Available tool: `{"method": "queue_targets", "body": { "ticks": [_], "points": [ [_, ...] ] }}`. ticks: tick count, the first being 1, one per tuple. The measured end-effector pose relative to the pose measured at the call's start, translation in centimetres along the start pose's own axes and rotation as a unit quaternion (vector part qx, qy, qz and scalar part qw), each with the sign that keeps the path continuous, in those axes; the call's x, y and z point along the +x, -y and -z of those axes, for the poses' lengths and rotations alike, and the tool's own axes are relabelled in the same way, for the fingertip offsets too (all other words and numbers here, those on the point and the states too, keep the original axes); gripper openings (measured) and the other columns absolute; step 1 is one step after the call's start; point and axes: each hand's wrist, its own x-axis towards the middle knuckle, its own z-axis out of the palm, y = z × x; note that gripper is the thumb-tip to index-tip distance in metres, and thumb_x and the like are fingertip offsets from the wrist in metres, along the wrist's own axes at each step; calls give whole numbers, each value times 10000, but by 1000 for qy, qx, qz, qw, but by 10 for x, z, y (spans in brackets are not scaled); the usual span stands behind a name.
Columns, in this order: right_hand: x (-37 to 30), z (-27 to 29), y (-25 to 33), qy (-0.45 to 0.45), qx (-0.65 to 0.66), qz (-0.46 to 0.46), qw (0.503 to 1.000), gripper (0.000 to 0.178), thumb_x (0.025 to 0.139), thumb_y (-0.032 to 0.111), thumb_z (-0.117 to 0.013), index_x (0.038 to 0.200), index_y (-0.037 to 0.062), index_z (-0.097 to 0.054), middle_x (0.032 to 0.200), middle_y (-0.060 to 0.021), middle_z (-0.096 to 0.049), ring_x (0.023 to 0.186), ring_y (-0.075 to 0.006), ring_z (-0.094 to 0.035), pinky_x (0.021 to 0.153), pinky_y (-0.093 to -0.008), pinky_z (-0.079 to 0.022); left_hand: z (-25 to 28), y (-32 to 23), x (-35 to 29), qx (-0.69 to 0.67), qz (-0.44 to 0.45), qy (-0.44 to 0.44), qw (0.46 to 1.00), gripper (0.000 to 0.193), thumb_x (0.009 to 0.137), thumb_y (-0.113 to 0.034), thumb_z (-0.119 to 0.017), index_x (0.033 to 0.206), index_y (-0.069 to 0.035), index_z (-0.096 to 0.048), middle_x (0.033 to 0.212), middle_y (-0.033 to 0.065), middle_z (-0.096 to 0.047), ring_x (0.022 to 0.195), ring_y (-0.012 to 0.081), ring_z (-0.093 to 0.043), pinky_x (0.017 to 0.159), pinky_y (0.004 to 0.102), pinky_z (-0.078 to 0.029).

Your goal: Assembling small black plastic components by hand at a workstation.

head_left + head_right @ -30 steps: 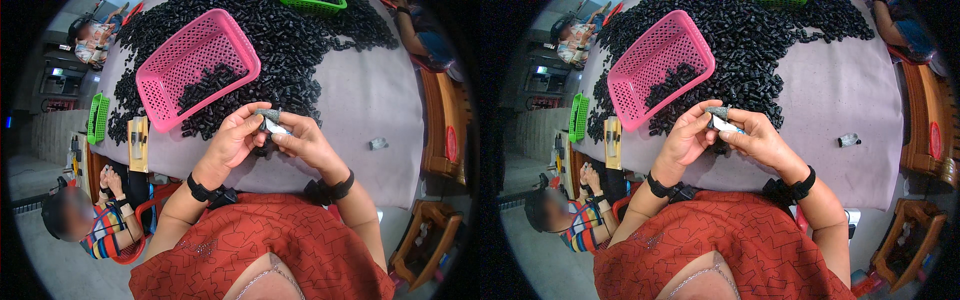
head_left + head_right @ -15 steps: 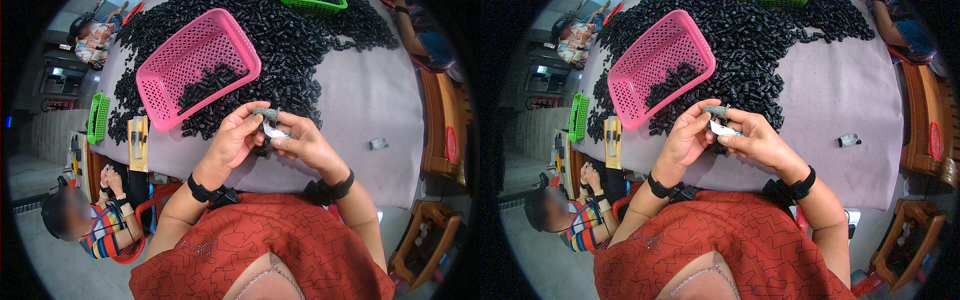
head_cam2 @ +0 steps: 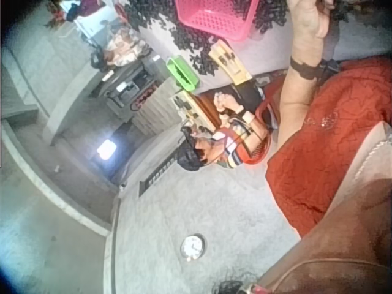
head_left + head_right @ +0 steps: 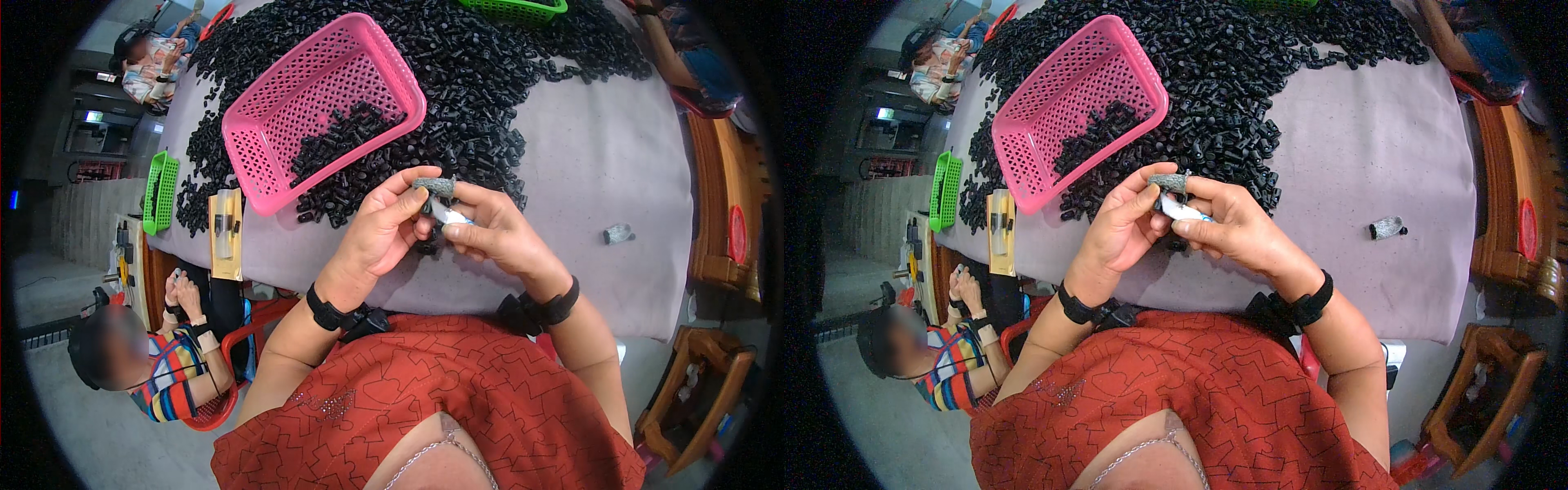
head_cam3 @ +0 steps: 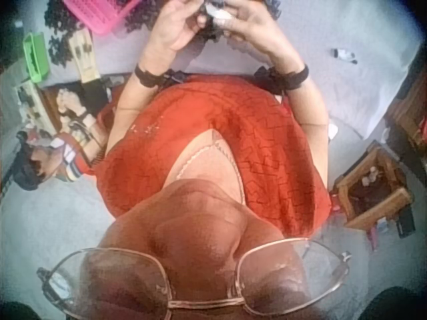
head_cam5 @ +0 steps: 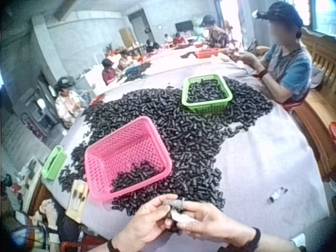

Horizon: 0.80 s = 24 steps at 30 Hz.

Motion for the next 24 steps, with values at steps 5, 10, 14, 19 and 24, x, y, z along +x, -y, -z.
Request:
{"method": "queue_targets", "body": {
  "ticks": [5, 10, 14, 19, 24],
  "points": [
    [1, 2, 0, 2, 12, -5, 1000, 457, 889, 149, -655, 1287, 25, -468, 824, 17, -585, 636, -35, -484, 499, -180, -356, 2, 3, 2, -39, 11, 36, 999, 354, 961, -143, -554, 1297, -46, -500, 958, 25, -625, 662, 68, -540, 620, 193, -475],
    [0, -1, -3, 20, 22, -2, 1000, 434, 892, 167, -656, 1260, 17, -481, 791, 23, -570, 623, -33, -472, 492, -178, -343, 6, 2, 4, -71, 26, 31, 997, 329, 959, -135, -556, 1279, -63, -523, 879, 15, -627, 658, 82, -562, 591, 213, -479],
    [0, -1, -1, 12, 15, -7, 1000, 416, 894, 162, -652, 1249, 14, -493, 773, 24, -564, 612, -32, -465, 488, -179, -338, 4, 2, 2, -64, 27, 11, 998, 328, 958, -133, -557, 1277, -63, -524, 878, 17, -624, 657, 83, -562, 589, 214, -480],
    [2, 5, -5, -3, 13, -6, 1000, 403, 896, 156, -650, 1244, 6, -515, 759, 29, -560, 605, -29, -468, 481, -180, -338, 2, 3, 3, -58, 21, 31, 998, 328, 956, -131, -561, 1274, -63, -527, 882, 16, -614, 657, 79, -561, 586, 217, -480],
    [0, 1, -2, 8, 7, 3, 1000, 440, 896, 159, -648, 1281, 13, -491, 765, 28, -562, 614, -29, -474, 490, -177, -349, 1, 3, 3, -48, 16, 10, 999, 323, 951, -133, -571, 1265, -63, -534, 870, 7, -615, 650, 73, -558, 586, 216, -477]
  ]
}}
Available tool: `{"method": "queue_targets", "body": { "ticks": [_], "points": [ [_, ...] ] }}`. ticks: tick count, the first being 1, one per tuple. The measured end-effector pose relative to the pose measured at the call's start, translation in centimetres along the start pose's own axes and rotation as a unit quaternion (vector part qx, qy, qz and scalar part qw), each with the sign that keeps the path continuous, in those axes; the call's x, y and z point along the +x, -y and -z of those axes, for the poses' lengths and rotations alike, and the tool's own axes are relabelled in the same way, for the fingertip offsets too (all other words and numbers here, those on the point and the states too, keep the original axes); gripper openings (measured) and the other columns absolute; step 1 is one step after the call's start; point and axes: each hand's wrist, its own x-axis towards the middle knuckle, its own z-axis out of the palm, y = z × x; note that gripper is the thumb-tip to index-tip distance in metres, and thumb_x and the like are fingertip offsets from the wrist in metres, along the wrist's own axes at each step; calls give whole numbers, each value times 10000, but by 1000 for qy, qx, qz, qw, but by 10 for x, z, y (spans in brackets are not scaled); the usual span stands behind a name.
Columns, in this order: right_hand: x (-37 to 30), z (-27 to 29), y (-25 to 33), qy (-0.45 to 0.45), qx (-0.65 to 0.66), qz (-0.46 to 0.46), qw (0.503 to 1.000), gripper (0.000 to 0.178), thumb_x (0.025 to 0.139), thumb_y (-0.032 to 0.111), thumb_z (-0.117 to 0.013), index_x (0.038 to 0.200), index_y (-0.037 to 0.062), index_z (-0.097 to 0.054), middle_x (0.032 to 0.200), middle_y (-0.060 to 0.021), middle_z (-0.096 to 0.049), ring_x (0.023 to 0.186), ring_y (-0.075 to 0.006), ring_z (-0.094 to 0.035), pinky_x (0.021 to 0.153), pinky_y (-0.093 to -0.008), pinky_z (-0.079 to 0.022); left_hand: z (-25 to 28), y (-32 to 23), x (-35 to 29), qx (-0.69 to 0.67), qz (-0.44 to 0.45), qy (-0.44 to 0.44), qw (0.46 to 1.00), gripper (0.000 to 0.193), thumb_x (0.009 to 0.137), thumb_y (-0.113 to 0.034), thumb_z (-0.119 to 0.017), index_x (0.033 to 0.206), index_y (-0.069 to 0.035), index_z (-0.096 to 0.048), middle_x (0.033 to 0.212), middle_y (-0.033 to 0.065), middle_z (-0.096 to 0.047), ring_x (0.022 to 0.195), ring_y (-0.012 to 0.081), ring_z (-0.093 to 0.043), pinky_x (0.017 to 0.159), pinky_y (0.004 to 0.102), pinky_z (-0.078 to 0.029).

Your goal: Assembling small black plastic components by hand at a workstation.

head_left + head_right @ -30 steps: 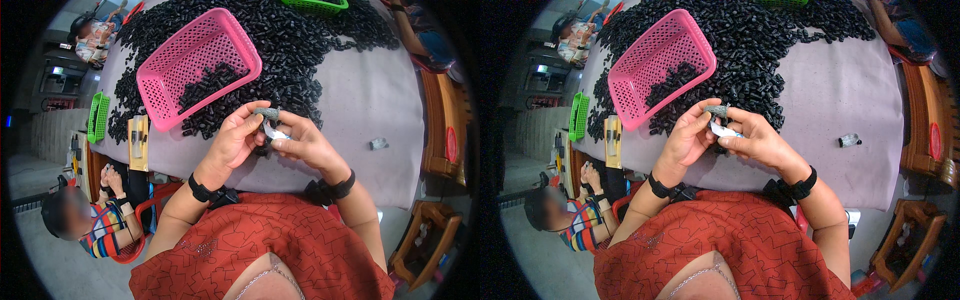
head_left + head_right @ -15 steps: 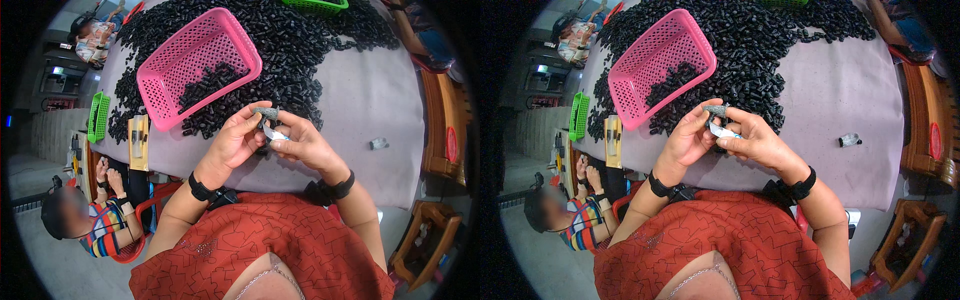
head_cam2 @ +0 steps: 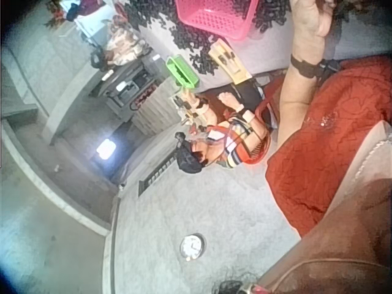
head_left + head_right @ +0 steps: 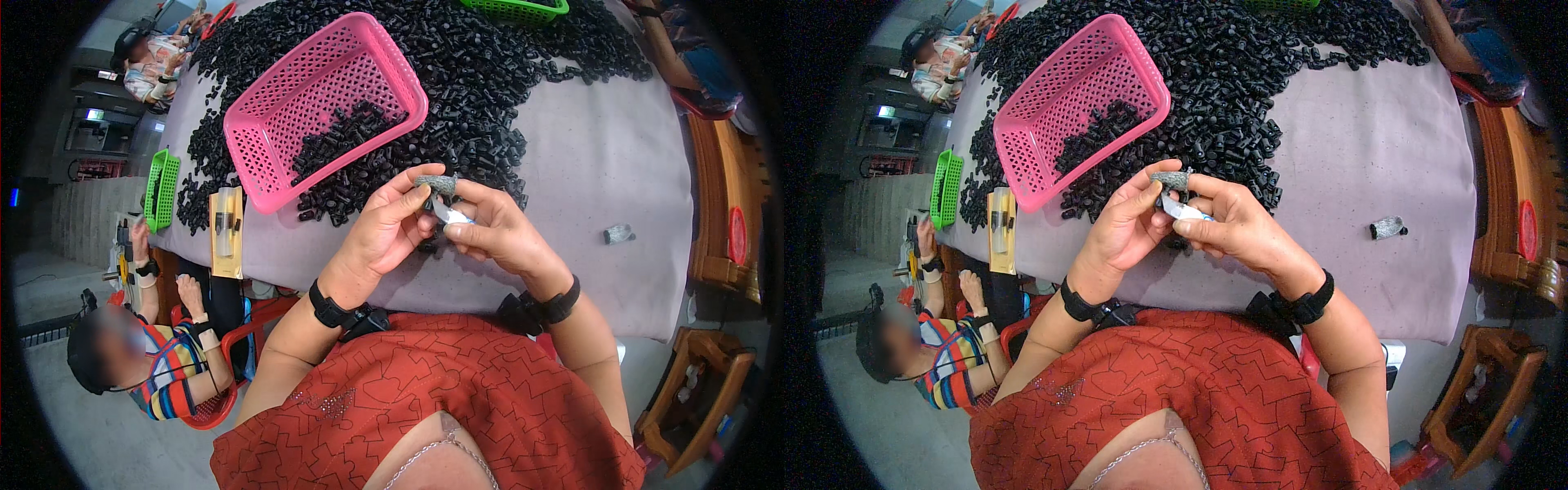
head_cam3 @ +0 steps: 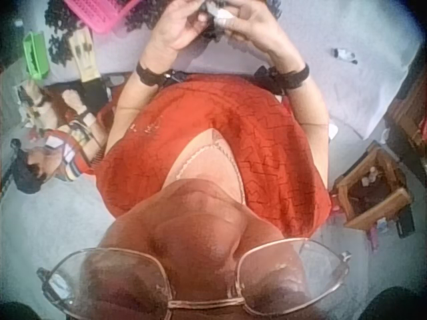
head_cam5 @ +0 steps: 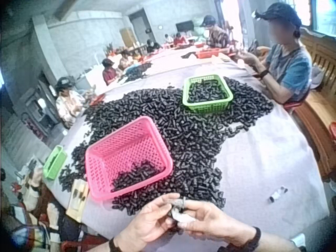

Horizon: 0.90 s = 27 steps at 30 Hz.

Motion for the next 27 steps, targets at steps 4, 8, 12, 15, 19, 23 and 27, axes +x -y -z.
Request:
{"method": "queue_targets", "body": {
  "ticks": [4, 8, 12, 15, 19, 23, 27],
  "points": [
    [0, -1, -1, 10, -4, -1, 1000, 487, 895, 171, -652, 1316, 18, -462, 769, 28, -560, 617, -31, -476, 494, -176, -352, -2, -2, -1, 28, -4, -15, 1000, 331, 940, -137, -592, 1259, -65, -538, 859, -2, -615, 641, 68, -555, 583, 210, -471],
    [0, 0, 0, 12, -8, -9, 1000, 498, 894, 171, -653, 1326, 16, -461, 777, 25, -567, 620, -30, -477, 492, -177, -351, -1, -1, -1, 26, -6, -24, 999, 335, 935, -135, -600, 1255, -60, -539, 864, -1, -617, 640, 68, -554, 581, 207, -466],
    [0, 2, -2, -1, -12, -14, 1000, 501, 896, 170, -649, 1335, 15, -466, 789, 24, -574, 623, -29, -477, 491, -178, -358, -2, -2, -3, 39, -11, -21, 999, 327, 933, -129, -602, 1247, -58, -544, 868, -3, -617, 638, 68, -550, 579, 205, -462],
    [1, 2, -2, -8, -10, -17, 1000, 505, 896, 169, -648, 1340, 16, -463, 785, 27, -572, 618, -30, -477, 493, -178, -365, -1, -2, -5, 46, -6, -15, 999, 316, 933, -127, -602, 1237, -58, -550, 877, -3, -619, 637, 67, -548, 578, 204, -461],
    [0, -1, -1, 22, -15, 3, 1000, 512, 901, 168, -640, 1351, 16, -448, 773, 28, -567, 607, -30, -471, 499, -182, -369, -2, -4, -7, 48, -7, -24, 999, 303, 930, -123, -605, 1222, -57, -561, 887, -2, -623, 635, 66, -549, 579, 202, -462],
    [-1, -1, -1, 28, -23, 4, 999, 505, 904, 165, -634, 1348, 15, -445, 759, 25, -561, 597, -28, -465, 500, -185, -366, -2, -3, -6, 50, -6, -32, 998, 304, 927, -120, -610, 1220, -57, -563, 886, -2, -625, 634, 65, -550, 577, 198, -462],
    [0, 0, -1, 16, -21, -3, 1000, 460, 901, 159, -634, 1307, 14, -478, 743, 26, -555, 584, -28, -459, 497, -184, -359, -3, -2, -5, 50, -11, -33, 998, 301, 928, -122, -609, 1218, -53, -564, 885, 1, -625, 631, 65, -549, 578, 196, -463]
  ]
}}
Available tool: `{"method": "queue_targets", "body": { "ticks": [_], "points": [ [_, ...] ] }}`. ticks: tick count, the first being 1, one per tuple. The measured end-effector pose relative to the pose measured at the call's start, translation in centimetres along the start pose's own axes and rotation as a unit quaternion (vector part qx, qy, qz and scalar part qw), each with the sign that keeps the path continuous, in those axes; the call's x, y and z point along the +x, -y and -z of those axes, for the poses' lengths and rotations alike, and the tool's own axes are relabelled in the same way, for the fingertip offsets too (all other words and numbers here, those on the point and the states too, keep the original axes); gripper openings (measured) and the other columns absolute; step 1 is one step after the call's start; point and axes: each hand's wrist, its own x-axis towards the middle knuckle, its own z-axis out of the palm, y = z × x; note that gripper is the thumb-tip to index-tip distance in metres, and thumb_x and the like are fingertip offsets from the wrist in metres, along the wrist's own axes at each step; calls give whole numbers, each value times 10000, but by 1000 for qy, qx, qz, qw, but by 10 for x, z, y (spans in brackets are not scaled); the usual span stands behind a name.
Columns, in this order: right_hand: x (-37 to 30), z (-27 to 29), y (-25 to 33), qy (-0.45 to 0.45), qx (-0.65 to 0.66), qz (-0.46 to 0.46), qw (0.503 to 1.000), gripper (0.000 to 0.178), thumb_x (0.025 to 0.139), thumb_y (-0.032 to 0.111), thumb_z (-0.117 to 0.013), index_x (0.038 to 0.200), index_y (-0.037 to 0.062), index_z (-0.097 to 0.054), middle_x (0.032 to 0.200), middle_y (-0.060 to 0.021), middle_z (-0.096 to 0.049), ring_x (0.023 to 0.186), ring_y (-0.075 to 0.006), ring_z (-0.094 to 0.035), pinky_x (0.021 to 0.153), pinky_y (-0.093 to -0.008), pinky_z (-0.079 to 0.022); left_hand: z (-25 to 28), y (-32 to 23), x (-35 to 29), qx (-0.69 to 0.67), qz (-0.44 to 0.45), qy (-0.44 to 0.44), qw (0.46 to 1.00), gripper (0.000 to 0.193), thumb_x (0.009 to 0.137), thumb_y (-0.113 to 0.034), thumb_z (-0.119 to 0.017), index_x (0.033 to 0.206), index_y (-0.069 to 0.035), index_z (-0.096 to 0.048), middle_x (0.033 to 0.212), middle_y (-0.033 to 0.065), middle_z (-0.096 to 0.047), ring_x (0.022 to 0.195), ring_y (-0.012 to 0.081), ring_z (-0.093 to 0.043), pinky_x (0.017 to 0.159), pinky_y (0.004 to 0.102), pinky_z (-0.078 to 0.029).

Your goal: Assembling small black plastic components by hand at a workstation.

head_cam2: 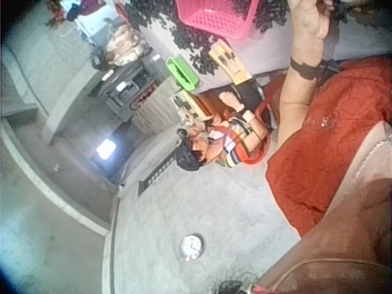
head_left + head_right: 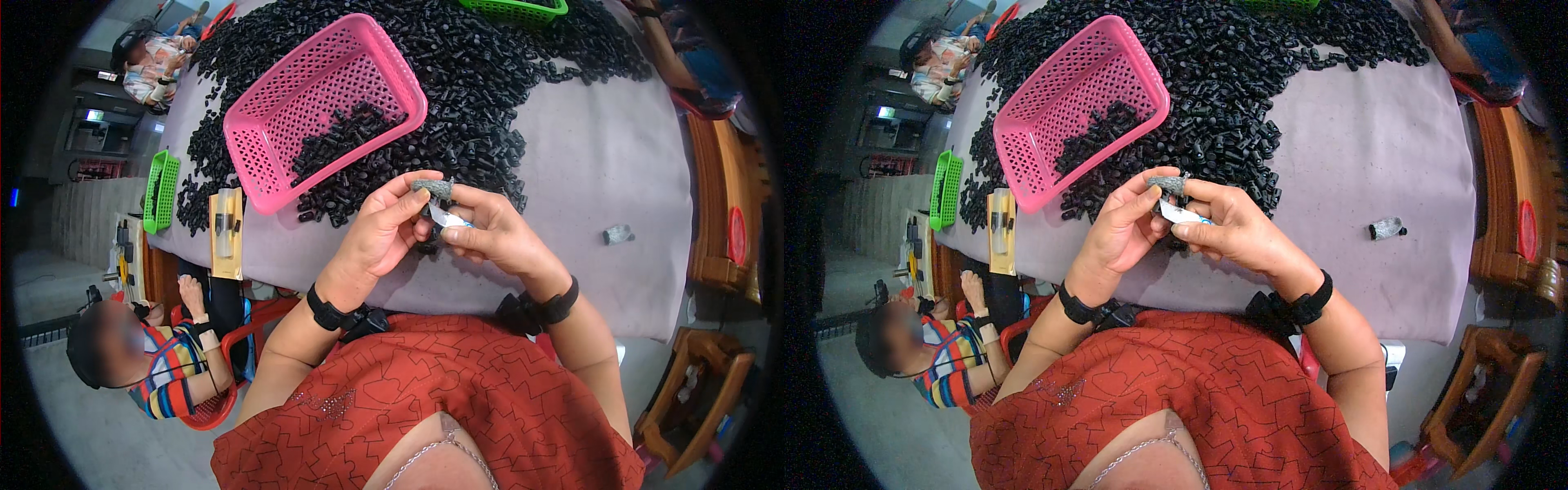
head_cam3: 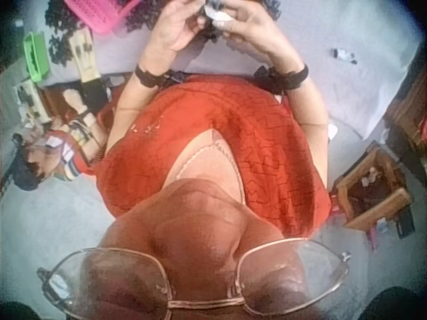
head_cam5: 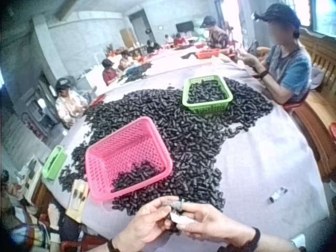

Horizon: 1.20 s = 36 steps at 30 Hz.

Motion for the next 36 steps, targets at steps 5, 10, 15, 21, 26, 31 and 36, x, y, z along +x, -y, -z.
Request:
{"method": "queue_targets", "body": {
  "ticks": [5, 10, 15, 21, 26, 31, 36],
  "points": [
    [1, 1, 0, -22, -14, -7, 1000, 441, 903, 156, -630, 1302, 23, -496, 754, 39, -557, 580, -23, -452, 491, -181, -344, 4, 1, 0, -7, 7, 27, 1000, 337, 936, -126, -593, 1254, -33, -532, 903, 27, -620, 661, 71, -564, 595, 199, -492],
    [0, -2, -2, -21, 30, 11, 999, 360, 913, 147, -612, 1249, 34, -551, 745, 56, -543, 569, -16, -439, 475, -173, -333, 8, -11, -4, 30, -23, 16, 999, 345, 930, -150, -600, 1249, -37, -535, 852, 37, -604, 641, 87, -536, 576, 187, -458],
    [2, 4, -2, -82, 29, 36, 996, 301, 918, 147, -608, 1192, 28, -573, 714, 51, -531, 556, -11, -428, 465, -169, -325, 31, -82, -2, 203, -302, -61, 930, 371, 917, -70, -587, 1276, -15, -512, 1107, 106, -616, 762, 122, -603, 610, 207, -501],
    [5, 8, -5, -195, 39, 90, 976, 201, 929, 136, -587, 1099, 29, -585, 679, 39, -530, 530, -13, -421, 464, -165, -324, 13, -87, 0, 376, -388, -162, 826, 380, 888, -33, -610, 1260, -10, -537, 1196, 106, -604, 795, 106, -620, 593, 172, -466],
    [5, 6, -5, -237, 53, 121, 962, 193, 928, 139, -590, 1093, 40, -589, 689, 36, -546, 526, -18, -434, 462, -168, -320, -8, -39, 23, 455, -186, -19, 871, 368, 881, -48, -633, 1240, -27, -560, 916, 15, -637, 722, 43, -572, 635, 194, -477],
    [4, 10, -6, -263, 39, 137, 954, 187, 921, 159, -605, 1072, 48, -593, 698, 37, -558, 525, -14, -447, 453, -159, -313, -11, -29, 55, 651, -186, 2, 736, 288, 853, -78, -666, 1131, -26, -612, 791, 15, -576, 620, 60, -513, 566, 234, -433],
    [5, 11, -6, -264, 25, 126, 956, 200, 922, 159, -598, 1088, 48, -593, 701, 44, -562, 526, -10, -451, 450, -155, -310, -8, -22, 69, 738, -245, 23, 628, 194, 781, -86, -716, 946, -28, -632, 712, 68, -538, 630, 189, -541, 583, 306, -439]
  ]
}}
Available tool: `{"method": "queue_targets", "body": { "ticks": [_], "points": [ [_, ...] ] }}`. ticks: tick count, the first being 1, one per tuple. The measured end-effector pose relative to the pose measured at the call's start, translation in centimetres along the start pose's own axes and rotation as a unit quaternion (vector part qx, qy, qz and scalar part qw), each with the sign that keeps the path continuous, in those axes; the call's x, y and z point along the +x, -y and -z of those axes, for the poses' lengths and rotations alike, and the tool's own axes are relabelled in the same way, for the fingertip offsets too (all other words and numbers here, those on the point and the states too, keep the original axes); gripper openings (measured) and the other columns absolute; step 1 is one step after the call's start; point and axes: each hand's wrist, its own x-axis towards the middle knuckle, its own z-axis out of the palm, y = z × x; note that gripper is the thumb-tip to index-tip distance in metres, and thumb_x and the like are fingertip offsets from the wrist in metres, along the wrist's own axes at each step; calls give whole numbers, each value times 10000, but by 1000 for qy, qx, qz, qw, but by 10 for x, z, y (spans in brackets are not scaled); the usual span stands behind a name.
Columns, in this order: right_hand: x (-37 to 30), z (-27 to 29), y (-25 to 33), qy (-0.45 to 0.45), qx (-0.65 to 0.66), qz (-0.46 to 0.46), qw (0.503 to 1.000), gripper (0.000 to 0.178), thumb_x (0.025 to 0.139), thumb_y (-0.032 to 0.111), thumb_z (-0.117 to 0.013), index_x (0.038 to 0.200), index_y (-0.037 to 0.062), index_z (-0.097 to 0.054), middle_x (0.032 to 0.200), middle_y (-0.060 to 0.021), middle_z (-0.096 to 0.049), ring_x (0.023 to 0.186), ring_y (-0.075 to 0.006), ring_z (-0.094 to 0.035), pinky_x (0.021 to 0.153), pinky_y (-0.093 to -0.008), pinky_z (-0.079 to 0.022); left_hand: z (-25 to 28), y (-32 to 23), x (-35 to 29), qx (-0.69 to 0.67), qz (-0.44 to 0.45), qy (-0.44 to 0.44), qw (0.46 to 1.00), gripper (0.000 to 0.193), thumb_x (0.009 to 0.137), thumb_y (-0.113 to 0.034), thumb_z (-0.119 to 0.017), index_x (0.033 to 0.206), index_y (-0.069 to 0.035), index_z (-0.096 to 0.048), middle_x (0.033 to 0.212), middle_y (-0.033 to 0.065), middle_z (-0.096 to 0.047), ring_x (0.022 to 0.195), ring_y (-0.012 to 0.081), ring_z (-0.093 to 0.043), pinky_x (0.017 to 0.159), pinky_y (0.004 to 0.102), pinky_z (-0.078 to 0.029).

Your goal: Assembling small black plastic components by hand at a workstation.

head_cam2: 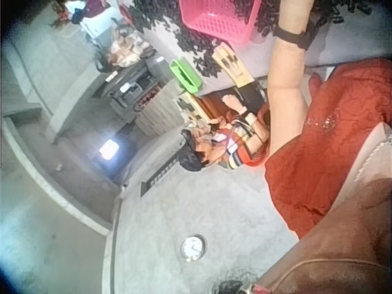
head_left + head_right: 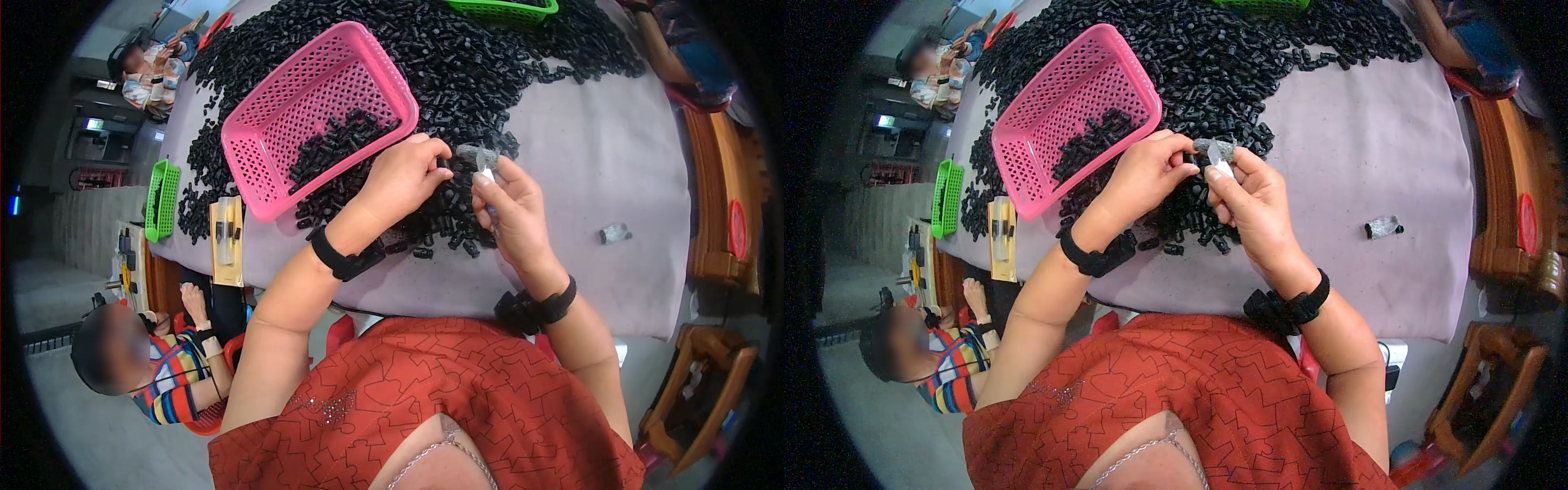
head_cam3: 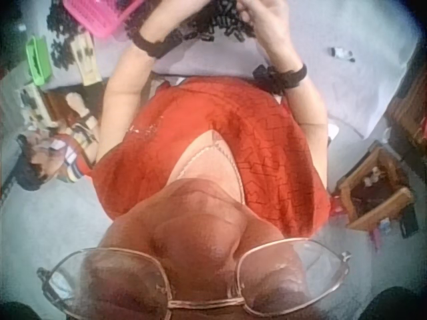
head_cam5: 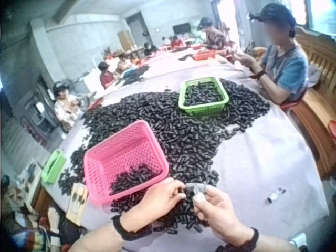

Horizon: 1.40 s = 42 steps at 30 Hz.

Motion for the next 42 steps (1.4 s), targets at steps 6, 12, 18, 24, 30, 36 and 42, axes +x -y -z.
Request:
{"method": "queue_targets", "body": {
  "ticks": [6, 12, 18, 24, 30, 36, 42],
  "points": [
    [0, 1, -1, 19, -4, -11, 1000, 203, 926, 156, -589, 1095, 44, -591, 700, 46, -562, 528, -7, -450, 454, -162, -310, 1, 5, -6, 21, -8, 2, 1000, 170, 764, -80, -726, 887, -30, -621, 804, 87, -543, 690, 213, -572, 616, 321, -460],
    [0, -2, -1, 24, -19, -23, 999, 199, 928, 148, -586, 1094, 38, -589, 700, 45, -562, 528, -8, -448, 458, -163, -312, 2, 11, -11, 44, -33, -6, 998, 199, 749, -49, -732, 913, -34, -620, 832, 82, -533, 725, 209, -579, 638, 323, -466],
    [-2, -4, 3, 39, -7, -30, 999, 222, 919, 121, -598, 1121, 29, -580, 752, 36, -572, 557, -7, -445, 477, -161, -324, 7, 1, -18, -253, 113, -20, 961, 155, 826, -41, -695, 968, -14, -640, 833, -5, -604, 700, 72, -569, 630, 210, -462],
    [-2, -4, 1, 68, -22, -22, 997, 239, 913, 111, -603, 1135, 26, -575, 843, 25, -594, 589, -4, -433, 499, -160, -341, 7, -15, -40, -456, 196, 76, 865, 134, 868, -65, -655, 993, -22, -632, 842, -1, -626, 717, 64, -582, 655, 216, -486],
    [-4, -2, 1, 105, -63, -28, 992, 231, 909, 121, -611, 1116, 21, -586, 859, 24, -602, 609, -3, -453, 508, -160, -357, 2, -26, -52, -495, 219, 68, 838, 136, 874, -58, -644, 1002, -16, -620, 855, 8, -626, 710, 71, -590, 653, 214, -492],
    [-7, -8, 5, 146, -47, -42, 987, 402, 908, 137, -615, 1277, 24, -504, 843, 18, -600, 620, -12, -461, 513, -165, -358, 2, -8, -59, -645, 262, -5, 718, 108, 911, -98, -617, 1003, -42, -613, 850, 29, -648, 645, 84, -578, 593, 206, -482],
    [-10, -10, 8, 231, -52, -62, 970, 525, 901, 140, -628, 1365, 40, -405, 779, 16, -550, 658, -36, -472, 532, -187, -361, 1, -3, -65, -767, 237, 56, 593, 145, 944, -149, -583, 1032, -38, -615, 804, 24, -619, 646, 98, -561, 593, 224, -472]
  ]
}}
